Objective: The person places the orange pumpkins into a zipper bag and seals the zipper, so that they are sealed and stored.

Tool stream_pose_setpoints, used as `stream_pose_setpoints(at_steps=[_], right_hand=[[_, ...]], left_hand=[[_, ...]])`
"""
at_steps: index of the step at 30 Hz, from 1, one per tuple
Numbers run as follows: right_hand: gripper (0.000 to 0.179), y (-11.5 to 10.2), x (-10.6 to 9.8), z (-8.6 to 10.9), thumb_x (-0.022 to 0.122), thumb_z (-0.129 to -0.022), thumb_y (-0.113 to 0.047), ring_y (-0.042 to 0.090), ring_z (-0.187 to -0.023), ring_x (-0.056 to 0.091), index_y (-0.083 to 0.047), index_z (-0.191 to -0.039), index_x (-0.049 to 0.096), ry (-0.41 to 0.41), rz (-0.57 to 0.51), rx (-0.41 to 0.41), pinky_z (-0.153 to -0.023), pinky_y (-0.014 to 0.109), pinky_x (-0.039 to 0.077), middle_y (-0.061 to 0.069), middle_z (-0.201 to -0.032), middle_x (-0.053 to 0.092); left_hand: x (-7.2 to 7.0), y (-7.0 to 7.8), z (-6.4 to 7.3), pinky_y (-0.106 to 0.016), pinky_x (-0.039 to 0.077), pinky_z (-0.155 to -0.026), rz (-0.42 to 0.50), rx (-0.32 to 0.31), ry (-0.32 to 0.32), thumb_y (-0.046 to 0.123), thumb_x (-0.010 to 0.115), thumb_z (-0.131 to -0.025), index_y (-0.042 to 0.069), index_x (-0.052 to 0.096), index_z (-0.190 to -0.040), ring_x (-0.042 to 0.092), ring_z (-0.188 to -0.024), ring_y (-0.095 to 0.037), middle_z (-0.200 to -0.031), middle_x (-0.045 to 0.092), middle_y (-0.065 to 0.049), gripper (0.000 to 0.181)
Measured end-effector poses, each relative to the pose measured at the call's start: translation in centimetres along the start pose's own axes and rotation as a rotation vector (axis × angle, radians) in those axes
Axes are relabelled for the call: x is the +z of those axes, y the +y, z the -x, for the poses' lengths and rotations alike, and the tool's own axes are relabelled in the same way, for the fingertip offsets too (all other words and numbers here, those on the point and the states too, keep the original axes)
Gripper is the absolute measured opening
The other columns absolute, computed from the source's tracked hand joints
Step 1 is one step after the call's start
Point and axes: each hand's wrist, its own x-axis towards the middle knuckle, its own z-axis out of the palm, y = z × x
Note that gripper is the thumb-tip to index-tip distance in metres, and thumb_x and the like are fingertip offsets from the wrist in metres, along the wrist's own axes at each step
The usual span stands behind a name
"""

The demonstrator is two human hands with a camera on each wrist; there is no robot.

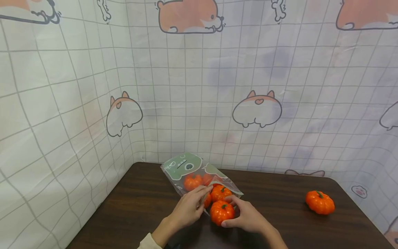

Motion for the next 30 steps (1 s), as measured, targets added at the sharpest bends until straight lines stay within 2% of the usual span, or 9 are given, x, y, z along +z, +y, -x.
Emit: stream_pose_setpoints(at_steps=[7,16,23,26,30], right_hand=[[0.069,-0.5,0.6,-0.2,0.082,-0.084,-0.039,0.012,-0.084,0.062,-0.012,-0.141,0.054,0.028,0.037,0.024,-0.07,0.025,0.052,0.014,-0.117,0.064],[0.073,-0.7,1.1,-0.3,0.083,-0.084,-0.039,0.008,-0.087,0.063,-0.006,-0.143,0.054,0.06,0.04,0.032,-0.074,0.024,0.052,0.014,-0.12,0.067],[0.076,-0.9,1.6,-0.5,0.085,-0.081,-0.039,0.008,-0.084,0.06,-0.007,-0.143,0.054,0.131,0.07,0.005,-0.074,0.023,0.051,0.013,-0.123,0.065],[0.077,-1.1,2.0,-0.7,0.087,-0.078,-0.041,0.013,-0.09,0.06,-0.012,-0.143,0.056,0.172,0.123,0.031,-0.077,0.028,0.051,0.013,-0.124,0.064],[0.078,-1.5,2.6,-0.9,0.09,-0.074,-0.041,0.025,-0.106,0.062,-0.016,-0.141,0.059,0.228,0.17,0.089,-0.087,0.045,0.055,0.017,-0.129,0.061]], left_hand=[[0.1,0.2,0.0,-0.02,0.047,-0.074,-0.008,-0.001,-0.02,0.001,0.075,-0.08,0.017,0.058,-0.145,0.054,-0.084,-0.007,-0.126,0.067,0.002,0.068],[0.2,0.4,0.0,-0.028,0.055,-0.083,-0.02,0.003,-0.021,0.001,0.074,-0.081,0.017,0.058,-0.144,0.064,-0.096,-0.011,-0.127,0.067,0.003,0.067],[0.3,0.5,0.0,-0.032,0.058,-0.09,-0.016,0.016,-0.018,0.0,0.073,-0.081,0.016,0.059,-0.144,0.068,-0.104,-0.013,-0.128,0.067,0.003,0.066],[0.4,0.5,0.0,-0.031,0.057,-0.091,-0.011,0.022,-0.013,0.0,0.074,-0.08,0.015,0.059,-0.143,0.068,-0.104,-0.013,-0.128,0.067,0.003,0.066],[0.5,0.4,0.1,-0.028,0.057,-0.089,-0.005,0.029,-0.008,-0.001,0.073,-0.08,0.013,0.059,-0.143,0.067,-0.1,-0.012,-0.127,0.067,0.002,0.066]])
